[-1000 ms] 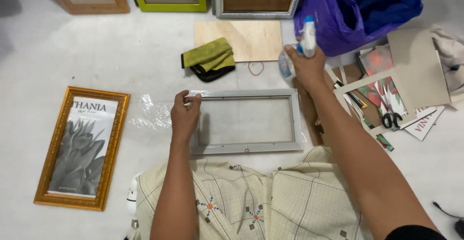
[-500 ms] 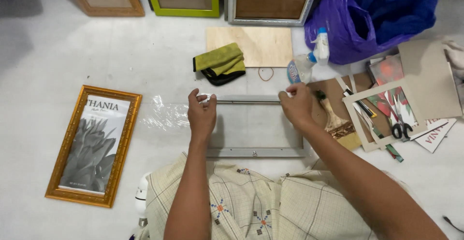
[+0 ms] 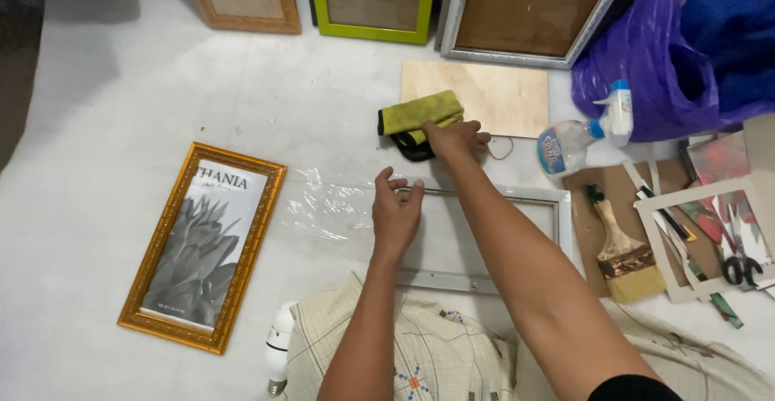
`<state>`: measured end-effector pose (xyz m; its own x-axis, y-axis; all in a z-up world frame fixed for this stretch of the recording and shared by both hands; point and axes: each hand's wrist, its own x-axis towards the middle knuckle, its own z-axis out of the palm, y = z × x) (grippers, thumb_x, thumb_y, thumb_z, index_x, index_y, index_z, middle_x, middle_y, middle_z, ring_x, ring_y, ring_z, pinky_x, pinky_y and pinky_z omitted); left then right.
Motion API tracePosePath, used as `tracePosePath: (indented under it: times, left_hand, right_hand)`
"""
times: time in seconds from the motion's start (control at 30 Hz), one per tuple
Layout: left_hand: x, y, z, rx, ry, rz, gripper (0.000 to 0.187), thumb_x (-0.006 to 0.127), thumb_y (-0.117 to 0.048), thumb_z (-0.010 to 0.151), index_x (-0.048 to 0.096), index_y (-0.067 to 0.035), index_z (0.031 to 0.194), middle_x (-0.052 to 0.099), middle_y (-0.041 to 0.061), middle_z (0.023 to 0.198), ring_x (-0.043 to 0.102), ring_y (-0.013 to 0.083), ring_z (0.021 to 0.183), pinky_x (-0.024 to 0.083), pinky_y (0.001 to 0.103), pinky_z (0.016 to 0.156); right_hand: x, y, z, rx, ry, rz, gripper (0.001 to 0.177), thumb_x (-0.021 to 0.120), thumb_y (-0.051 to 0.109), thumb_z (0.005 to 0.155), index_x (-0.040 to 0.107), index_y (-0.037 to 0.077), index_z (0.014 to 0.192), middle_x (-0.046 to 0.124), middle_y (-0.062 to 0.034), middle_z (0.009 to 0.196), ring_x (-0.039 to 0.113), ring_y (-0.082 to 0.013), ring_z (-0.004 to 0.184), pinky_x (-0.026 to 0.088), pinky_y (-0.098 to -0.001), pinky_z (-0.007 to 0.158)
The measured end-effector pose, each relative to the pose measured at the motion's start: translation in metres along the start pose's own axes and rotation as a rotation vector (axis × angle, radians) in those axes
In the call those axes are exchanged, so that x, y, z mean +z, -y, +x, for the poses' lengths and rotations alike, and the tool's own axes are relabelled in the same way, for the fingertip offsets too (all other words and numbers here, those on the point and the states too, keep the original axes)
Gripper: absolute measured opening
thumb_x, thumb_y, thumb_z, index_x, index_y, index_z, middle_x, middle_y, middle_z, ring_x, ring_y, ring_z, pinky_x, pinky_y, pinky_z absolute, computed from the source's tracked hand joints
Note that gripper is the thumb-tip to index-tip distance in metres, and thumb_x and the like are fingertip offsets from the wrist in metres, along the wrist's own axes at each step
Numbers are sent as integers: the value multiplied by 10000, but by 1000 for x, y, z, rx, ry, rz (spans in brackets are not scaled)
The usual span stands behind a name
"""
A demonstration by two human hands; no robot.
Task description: Cleaning a picture frame using a brush, spray cleaner, and a cloth
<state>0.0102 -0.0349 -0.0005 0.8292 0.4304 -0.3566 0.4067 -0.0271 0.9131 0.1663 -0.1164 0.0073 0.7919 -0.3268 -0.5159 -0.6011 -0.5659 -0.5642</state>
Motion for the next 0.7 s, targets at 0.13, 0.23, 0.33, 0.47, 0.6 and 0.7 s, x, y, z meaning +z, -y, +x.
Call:
tracePosePath:
  times: [0.13, 0.23, 0.33, 0.47, 0.6, 0.7]
  left_hand:
    - [-2, -7, -1, -16, 13, -25, 756, 693, -347, 906, 383, 10, 1495, 655, 195, 1243, 725, 298, 1037, 585, 416, 877]
    - [-3, -9, 1, -5, -4, -11, 761, 698, -360, 898, 387, 1, 1492, 655, 187, 1244, 727, 294, 1042, 584, 414, 882]
    - [-6, -11, -3, 16, -15, -31, 740, 690, -362, 908, 402, 4, 1483, 663, 191, 1237, 731, 298, 1030, 588, 412, 870]
    - [-8, -20, -12, 70, 23, -86, 729, 667, -465, 935, 457, 2, 1453, 669, 187, 1245, 700, 295, 1087, 559, 417, 913]
    - [-2, -50, -47, 95, 426, -300, 927, 534, -710, 923, 467, 37, 1469, 630, 248, 1347, 607, 345, 1238, 491, 430, 1021]
    - [47, -3, -62, -35, 753, -642, 762, 647, -589, 919, 521, -52, 1444, 671, 108, 1217, 674, 213, 1059, 575, 337, 855]
  right_hand:
    - [45, -27, 61, -26, -27, -132, 644, 675, 510, 843, 568, 124, 1347, 484, -124, 1333, 453, -349, 1297, 413, -495, 1051]
    - [26, -28, 39, -390, -103, 203, 373, 627, 326, 889, 654, 44, 1131, 682, -158, 1032, 669, -344, 1050, 517, -491, 896]
    - [-22, -27, -4, -504, -33, 608, 180, 598, 201, 911, 575, 38, 982, 565, -38, 844, 555, -165, 802, 481, -313, 701]
    - [-97, -48, -45, -505, 169, 808, 203, 608, 103, 815, 584, 65, 1013, 624, -61, 874, 625, -174, 766, 555, -334, 691]
    - [-162, -87, -101, -381, 334, 772, 237, 581, 47, 778, 613, 42, 1013, 636, -95, 809, 618, -213, 668, 545, -350, 626]
    - [-186, -132, -118, -393, 312, 480, 209, 728, 35, 735, 661, 21, 933, 635, -97, 666, 588, -181, 527, 460, -281, 460]
